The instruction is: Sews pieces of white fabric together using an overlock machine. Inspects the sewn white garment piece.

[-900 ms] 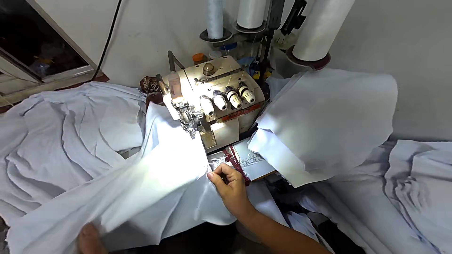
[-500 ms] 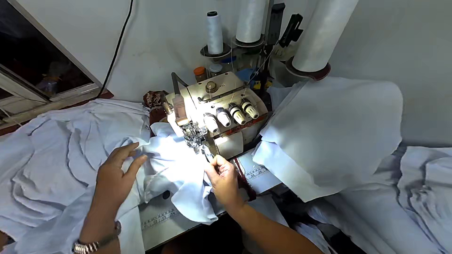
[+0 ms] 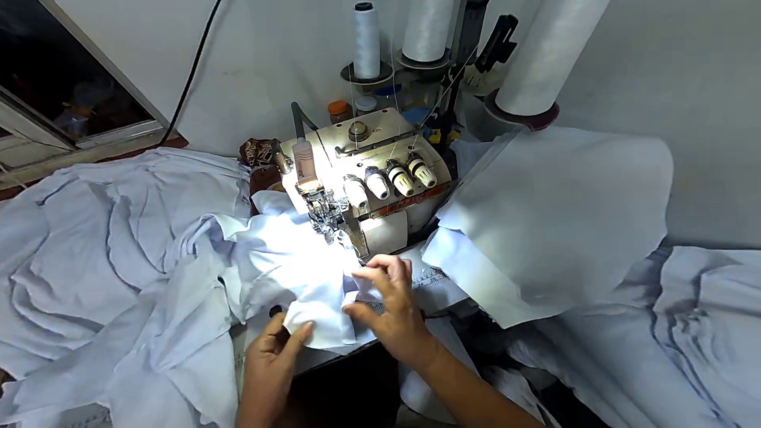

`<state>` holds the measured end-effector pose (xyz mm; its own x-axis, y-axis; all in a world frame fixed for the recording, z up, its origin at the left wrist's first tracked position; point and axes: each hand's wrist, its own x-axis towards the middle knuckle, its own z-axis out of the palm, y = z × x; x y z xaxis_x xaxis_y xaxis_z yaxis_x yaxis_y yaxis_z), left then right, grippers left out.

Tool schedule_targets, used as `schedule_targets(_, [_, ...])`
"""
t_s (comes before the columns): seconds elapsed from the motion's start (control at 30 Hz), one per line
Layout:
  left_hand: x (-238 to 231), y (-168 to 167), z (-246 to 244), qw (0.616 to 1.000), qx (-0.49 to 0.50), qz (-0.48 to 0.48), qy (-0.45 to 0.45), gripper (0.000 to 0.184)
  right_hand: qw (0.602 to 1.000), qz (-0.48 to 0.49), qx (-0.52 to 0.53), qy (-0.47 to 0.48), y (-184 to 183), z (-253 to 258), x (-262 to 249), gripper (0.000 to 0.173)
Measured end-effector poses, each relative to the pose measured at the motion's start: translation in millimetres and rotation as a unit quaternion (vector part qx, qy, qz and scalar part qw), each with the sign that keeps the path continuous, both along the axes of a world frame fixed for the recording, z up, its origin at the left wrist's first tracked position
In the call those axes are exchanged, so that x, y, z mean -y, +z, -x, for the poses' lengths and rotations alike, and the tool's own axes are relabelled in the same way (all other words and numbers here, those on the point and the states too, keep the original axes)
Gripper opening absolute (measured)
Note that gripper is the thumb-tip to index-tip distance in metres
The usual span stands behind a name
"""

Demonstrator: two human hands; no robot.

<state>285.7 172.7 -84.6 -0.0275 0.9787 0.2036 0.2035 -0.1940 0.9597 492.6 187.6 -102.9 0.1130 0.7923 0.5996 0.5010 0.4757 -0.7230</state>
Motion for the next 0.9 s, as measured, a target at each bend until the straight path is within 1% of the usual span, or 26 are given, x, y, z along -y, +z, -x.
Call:
schedule_targets(0.03, [1.6,9.9,4.7,1.000,0.010,-0.020,0.002,0.016,0.997,0.000,0.074,0.010,-0.6,0.2,2.6,0.027])
schedule_targets(0.07, [3.6,22.6,8.9,0.999,0.019,-0.038,0.008,0.020,0.990,0.014,0.135,0.026,-0.7,0.0,6.7,0.015])
schedule_targets(0.1, [4.8,36.0,11.7,0.998,0.025,-0.063,0.017,0.022,0.981,0.040,0.177,0.061,2.2,-1.6,13.3,0.010])
schedule_targets(0.17, [1.7,56.6,15.9,0.991,0.030,-0.124,0.030,0.018,0.954,0.110,0.200,0.197,18.0,-8.4,28.7,0.017])
schedule_targets(0.2, [-0.7,63.8,17.0,0.987,0.022,-0.154,0.030,0.016,0.935,0.138,0.195,0.261,26.4,-11.2,35.5,0.025])
schedule_targets(0.23, [-3.3,69.1,17.0,0.983,0.008,-0.179,0.025,0.015,0.921,0.158,0.187,0.303,32.7,-13.4,40.8,0.035])
schedule_targets(0.27, [-5.2,72.9,16.3,0.980,-0.010,-0.198,0.017,0.014,0.913,0.171,0.185,0.319,37.0,-15.1,44.4,0.044])
schedule_targets(0.3, [-7.0,75.7,14.3,0.977,-0.026,-0.212,0.012,0.013,0.913,0.184,0.181,0.315,40.4,-16.2,46.1,0.049])
schedule_targets(0.33, [-8.1,77.9,11.8,0.974,-0.033,-0.223,0.004,0.012,0.920,0.199,0.162,0.296,43.4,-16.1,46.3,0.048])
schedule_targets(0.37, [-8.6,79.9,9.2,0.972,-0.037,-0.230,-0.005,0.011,0.937,0.205,0.124,0.254,44.4,-14.2,45.1,0.041])
schedule_targets(0.43, [-9.3,82.5,4.2,0.971,-0.037,-0.237,-0.012,0.010,0.978,0.164,0.033,0.125,37.7,-6.8,33.3,0.022])
schedule_targets(0.47, [-9.5,82.5,1.9,0.971,-0.033,-0.237,-0.012,0.011,0.985,0.153,-0.018,0.080,33.4,-4.6,23.5,0.020])
schedule_targets(0.5, [-9.7,82.1,-0.2,0.971,-0.028,-0.238,-0.012,0.011,0.983,0.159,-0.071,0.060,29.4,-4.2,13.0,0.024])
schedule_targets(0.53, [-10.0,82.2,-2.4,0.970,-0.018,-0.240,-0.013,0.012,0.973,0.181,-0.126,0.065,25.4,-4.8,2.6,0.028])
schedule_targets(0.57, [-10.1,83.2,-4.3,0.970,-0.007,-0.243,-0.016,0.012,0.954,0.217,-0.187,0.091,22.4,-5.7,-6.4,0.029])
schedule_targets(0.63, [-6.7,86.9,-5.2,0.969,-0.002,-0.243,-0.052,0.011,0.895,0.282,-0.305,0.164,23.5,-5.2,-13.8,0.015])
schedule_targets(0.67, [-3.4,88.2,-4.4,0.967,-0.019,-0.236,-0.094,0.011,0.871,0.292,-0.341,0.198,25.4,-4.9,-11.9,0.009])
schedule_targets(0.7, [-0.6,87.8,-3.4,0.962,-0.045,-0.222,-0.152,0.014,0.862,0.286,-0.357,0.219,25.3,-5.4,-9.1,0.008])
schedule_targets(0.77, [-2.3,82.1,2.3,0.935,-0.112,-0.174,-0.287,0.030,0.878,0.249,-0.346,0.216,20.4,-7.3,-4.2,0.011])
schedule_targets(0.8, [-4.8,75.5,6.7,0.929,-0.147,-0.153,-0.303,0.037,0.889,0.235,-0.333,0.207,16.4,-9.4,-1.9,0.009])
schedule_targets(0.83, [-5.7,65.7,12.8,0.938,-0.179,-0.133,-0.267,0.040,0.898,0.222,-0.322,0.202,10.9,-12.1,0.0,0.006])
schedule_targets(0.87, [-4.7,53.7,18.7,0.953,-0.211,-0.110,-0.190,0.040,0.903,0.205,-0.319,0.203,7.5,-13.9,0.2,0.007])
schedule_targets(0.9, [-2.8,40.0,23.1,0.963,-0.241,-0.084,-0.090,0.036,0.904,0.186,-0.323,0.210,7.9,-14.9,-0.3,0.012])
